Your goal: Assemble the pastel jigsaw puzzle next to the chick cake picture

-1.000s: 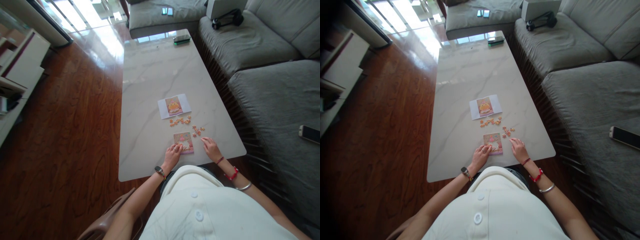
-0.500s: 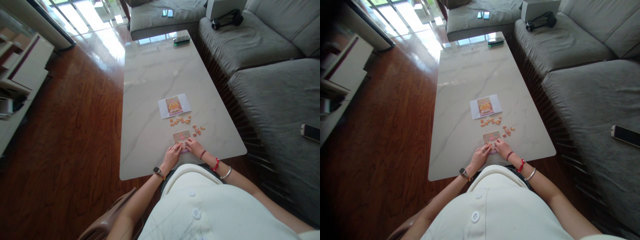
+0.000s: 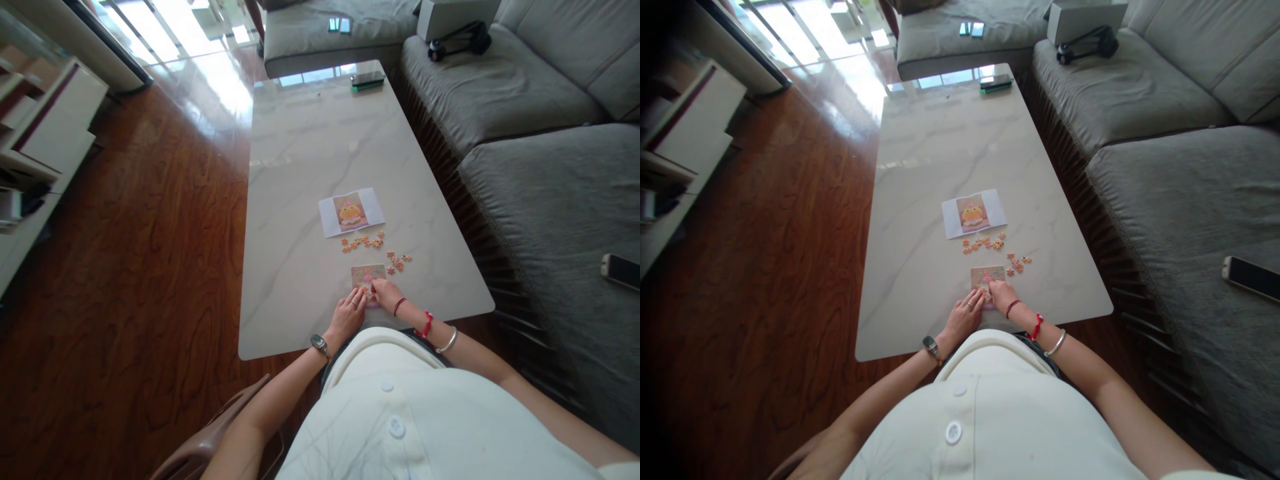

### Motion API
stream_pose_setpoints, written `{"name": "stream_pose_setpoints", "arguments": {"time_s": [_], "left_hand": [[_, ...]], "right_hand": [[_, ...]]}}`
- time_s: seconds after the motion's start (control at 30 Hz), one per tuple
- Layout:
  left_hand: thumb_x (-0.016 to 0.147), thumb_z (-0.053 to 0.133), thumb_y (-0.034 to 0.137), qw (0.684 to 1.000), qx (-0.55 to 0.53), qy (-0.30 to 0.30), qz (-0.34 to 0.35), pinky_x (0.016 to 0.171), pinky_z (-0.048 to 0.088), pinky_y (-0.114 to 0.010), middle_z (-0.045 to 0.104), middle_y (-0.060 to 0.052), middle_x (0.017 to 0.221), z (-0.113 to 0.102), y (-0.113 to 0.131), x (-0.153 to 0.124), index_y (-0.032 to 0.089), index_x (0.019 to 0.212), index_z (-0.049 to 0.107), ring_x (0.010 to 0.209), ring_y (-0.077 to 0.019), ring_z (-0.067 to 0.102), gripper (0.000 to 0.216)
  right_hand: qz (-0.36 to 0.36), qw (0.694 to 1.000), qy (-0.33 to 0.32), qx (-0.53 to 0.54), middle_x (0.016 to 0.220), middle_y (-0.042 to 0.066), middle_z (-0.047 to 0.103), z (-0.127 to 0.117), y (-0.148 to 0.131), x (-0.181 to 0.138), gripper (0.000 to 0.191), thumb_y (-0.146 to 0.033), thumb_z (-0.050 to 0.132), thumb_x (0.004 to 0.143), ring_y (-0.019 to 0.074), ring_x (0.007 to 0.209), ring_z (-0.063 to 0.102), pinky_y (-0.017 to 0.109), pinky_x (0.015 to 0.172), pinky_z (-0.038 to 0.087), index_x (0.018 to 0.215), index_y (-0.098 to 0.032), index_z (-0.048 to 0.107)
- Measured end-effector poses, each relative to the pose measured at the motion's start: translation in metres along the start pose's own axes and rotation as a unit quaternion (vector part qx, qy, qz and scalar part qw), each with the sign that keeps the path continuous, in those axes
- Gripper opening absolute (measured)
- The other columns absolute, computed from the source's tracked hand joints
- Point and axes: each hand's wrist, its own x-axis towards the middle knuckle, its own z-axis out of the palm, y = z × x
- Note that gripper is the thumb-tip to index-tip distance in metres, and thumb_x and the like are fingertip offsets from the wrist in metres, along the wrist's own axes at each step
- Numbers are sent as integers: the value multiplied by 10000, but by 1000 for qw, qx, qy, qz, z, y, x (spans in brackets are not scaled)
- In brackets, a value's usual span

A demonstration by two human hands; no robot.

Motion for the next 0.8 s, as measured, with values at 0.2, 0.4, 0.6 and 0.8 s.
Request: {"name": "stream_pose_setpoints", "arguments": {"time_s": [0.2, 0.4, 0.6, 0.8], "left_hand": [[786, 381, 186, 1000, -2, -7, -3, 837, 360, -342, 348, -112, 1302, 2, 3, 0, 223, 1221, 361, 1213, -226, 282, 437], [768, 411, 209, 1000, -8, -19, -7, 838, 356, -358, 343, -128, 1303, 0, 4, 3, 206, 1208, 377, 1212, -240, 282, 441], [752, 420, 190, 1000, -4, -28, -5, 846, 353, -362, 341, -124, 1306, 1, 5, 3, 206, 1214, 370, 1216, -238, 274, 464], [748, 431, 196, 999, -3, -31, -10, 843, 357, -368, 326, -118, 1317, 1, 4, 2, 214, 1219, 362, 1221, -243, 265, 476]], "right_hand": [[15, 1000, -22, -1, 875, 96, 629, -2, -1, 1, 168, -241, 484, 773, 163, 827, 570, 232, 729, 385, 862, -137, 581], [21, 999, -47, -5, 859, 89, 643, -10, -3, 6, 176, -276, 499, 756, 175, 828, 574, 236, 698, 391, 818, -152, 607], [40, 996, -72, -22, 814, 101, 657, -17, -9, 11, 186, -284, 507, 751, 180, 790, 587, 241, 666, 400, 778, -149, 632], [41, 994, -93, -29, 783, 98, 665, -21, -8, 15, 231, -352, 544, 716, 177, 768, 595, 229, 649, 409, 756, -156, 659]]}}
